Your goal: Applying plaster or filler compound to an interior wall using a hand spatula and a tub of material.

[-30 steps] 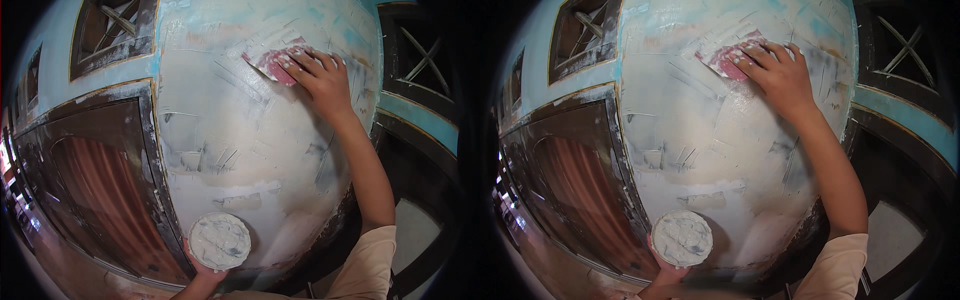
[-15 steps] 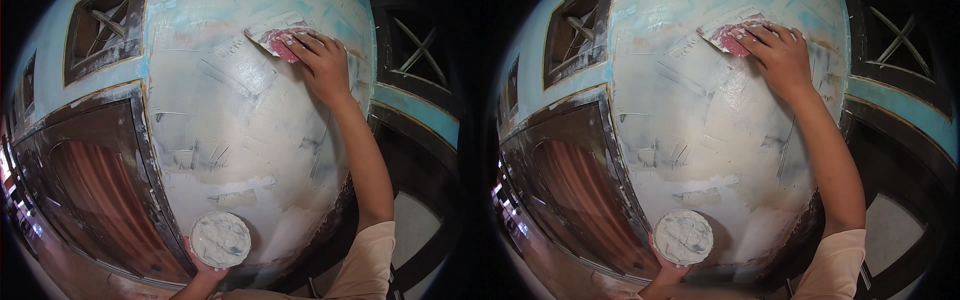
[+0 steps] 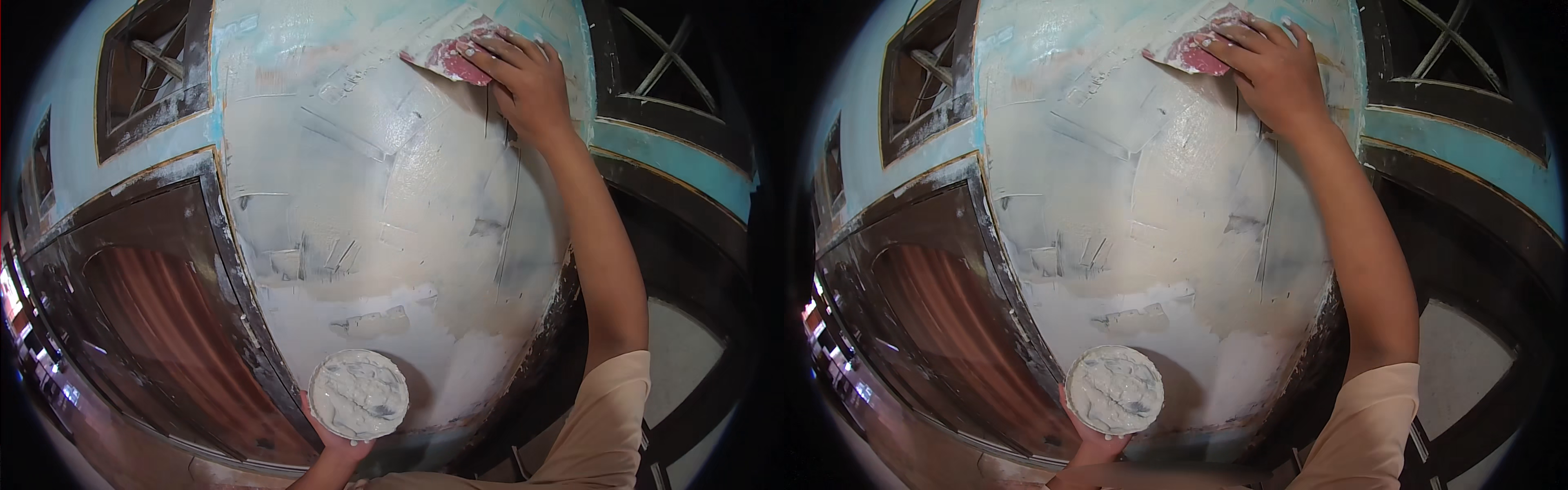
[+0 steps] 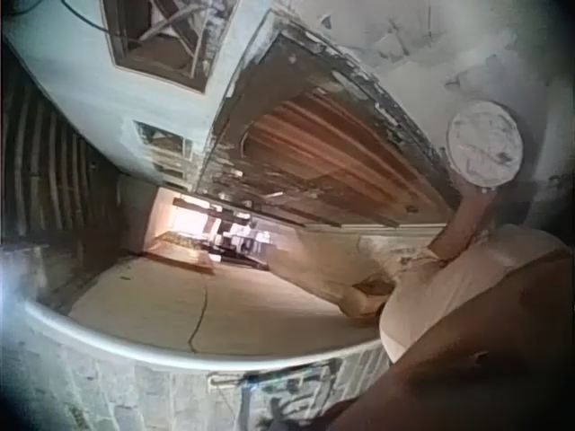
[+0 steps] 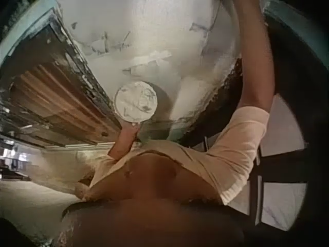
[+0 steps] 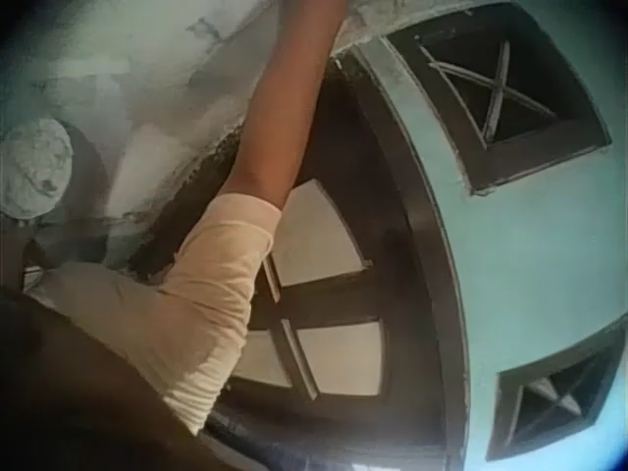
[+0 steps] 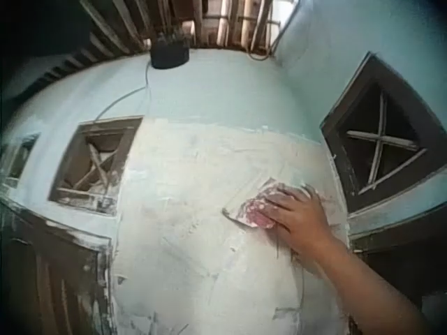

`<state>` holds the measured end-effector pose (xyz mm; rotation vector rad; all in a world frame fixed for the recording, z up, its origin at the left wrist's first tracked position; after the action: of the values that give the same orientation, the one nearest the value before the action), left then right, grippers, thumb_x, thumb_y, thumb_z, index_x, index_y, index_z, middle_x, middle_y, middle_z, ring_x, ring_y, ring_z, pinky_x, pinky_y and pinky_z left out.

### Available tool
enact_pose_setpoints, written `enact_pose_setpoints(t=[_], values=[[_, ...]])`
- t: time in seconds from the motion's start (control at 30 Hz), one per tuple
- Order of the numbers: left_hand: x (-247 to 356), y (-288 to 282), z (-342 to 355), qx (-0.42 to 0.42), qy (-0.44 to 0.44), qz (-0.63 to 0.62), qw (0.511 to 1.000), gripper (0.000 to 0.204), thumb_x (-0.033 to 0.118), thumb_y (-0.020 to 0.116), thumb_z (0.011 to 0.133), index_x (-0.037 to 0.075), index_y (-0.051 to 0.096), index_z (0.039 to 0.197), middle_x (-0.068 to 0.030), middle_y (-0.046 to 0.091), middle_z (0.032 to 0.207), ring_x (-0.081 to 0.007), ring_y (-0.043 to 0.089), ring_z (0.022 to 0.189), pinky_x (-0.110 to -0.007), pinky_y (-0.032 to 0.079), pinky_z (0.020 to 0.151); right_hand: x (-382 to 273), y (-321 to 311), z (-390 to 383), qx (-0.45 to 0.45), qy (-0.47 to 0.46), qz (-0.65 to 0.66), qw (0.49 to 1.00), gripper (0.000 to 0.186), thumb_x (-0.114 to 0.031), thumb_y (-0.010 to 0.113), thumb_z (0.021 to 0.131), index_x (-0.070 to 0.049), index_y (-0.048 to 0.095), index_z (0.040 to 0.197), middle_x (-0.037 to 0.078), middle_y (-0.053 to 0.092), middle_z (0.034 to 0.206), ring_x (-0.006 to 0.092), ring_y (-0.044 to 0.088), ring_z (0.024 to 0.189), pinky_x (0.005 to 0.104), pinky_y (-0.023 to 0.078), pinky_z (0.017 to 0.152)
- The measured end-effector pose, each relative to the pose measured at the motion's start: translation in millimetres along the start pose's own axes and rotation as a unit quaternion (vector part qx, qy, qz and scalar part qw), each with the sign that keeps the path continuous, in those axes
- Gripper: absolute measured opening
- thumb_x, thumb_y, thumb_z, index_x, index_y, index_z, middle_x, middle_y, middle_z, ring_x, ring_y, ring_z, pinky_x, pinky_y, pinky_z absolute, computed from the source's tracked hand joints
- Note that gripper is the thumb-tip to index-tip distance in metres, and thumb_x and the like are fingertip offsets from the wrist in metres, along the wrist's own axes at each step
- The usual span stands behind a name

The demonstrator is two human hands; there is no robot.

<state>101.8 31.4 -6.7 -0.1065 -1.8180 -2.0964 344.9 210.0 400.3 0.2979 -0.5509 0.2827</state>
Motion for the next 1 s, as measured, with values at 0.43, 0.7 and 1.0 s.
enact_pose_setpoints(t=[0.43,0.7,1.0], values=[[-11.5,-2.5,-12.6,0.012,-0.011,-0.008,1.000,0.081,0.074,0.037,0.088,0.020,0.042,0.148,-0.0095,0.042,0.152,-0.0377,0.044,0.135,-0.057,0.036,0.111,-11.6,-62.3,-51.7,0.052,0.068,0.111,0.990,0.038,-0.010,0.068,0.077,-0.016,0.068,0.114,0.005,0.068,0.112,0.0280,0.059,0.106,0.0447,0.040,0.095],[-34.7,-1.6,0.1,0.040,-0.001,0.018,0.999,0.083,0.074,0.036,0.088,0.017,0.042,0.148,-0.0099,0.046,0.148,-0.0360,0.046,0.132,-0.052,0.037,0.111,-197.4,-144.7,-199.7,-0.259,0.376,0.605,0.652,0.040,-0.008,0.068,0.077,-0.004,0.060,0.116,0.020,0.067,0.091,0.0396,0.066,0.082,0.0434,0.053,0.071],[-85.3,10.8,2.8,0.063,-0.053,0.017,0.996,0.074,0.071,0.038,0.090,0.017,0.052,0.139,-0.0087,0.056,0.137,-0.0333,0.055,0.123,-0.050,0.042,0.105,-199.5,-141.2,-233.5,-0.375,0.316,0.678,0.548,0.036,-0.005,0.063,0.082,-0.003,0.058,0.117,0.019,0.068,0.084,0.0296,0.069,0.071,0.0370,0.052,0.066]])
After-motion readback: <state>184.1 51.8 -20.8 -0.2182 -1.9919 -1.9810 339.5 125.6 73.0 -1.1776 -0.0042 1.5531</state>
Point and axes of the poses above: each hand's wrist, its own z-axis towards the middle knuckle, its own y-axis out of the palm, x = y × z, the point moved 1 cm from there along z, towards the middle knuckle
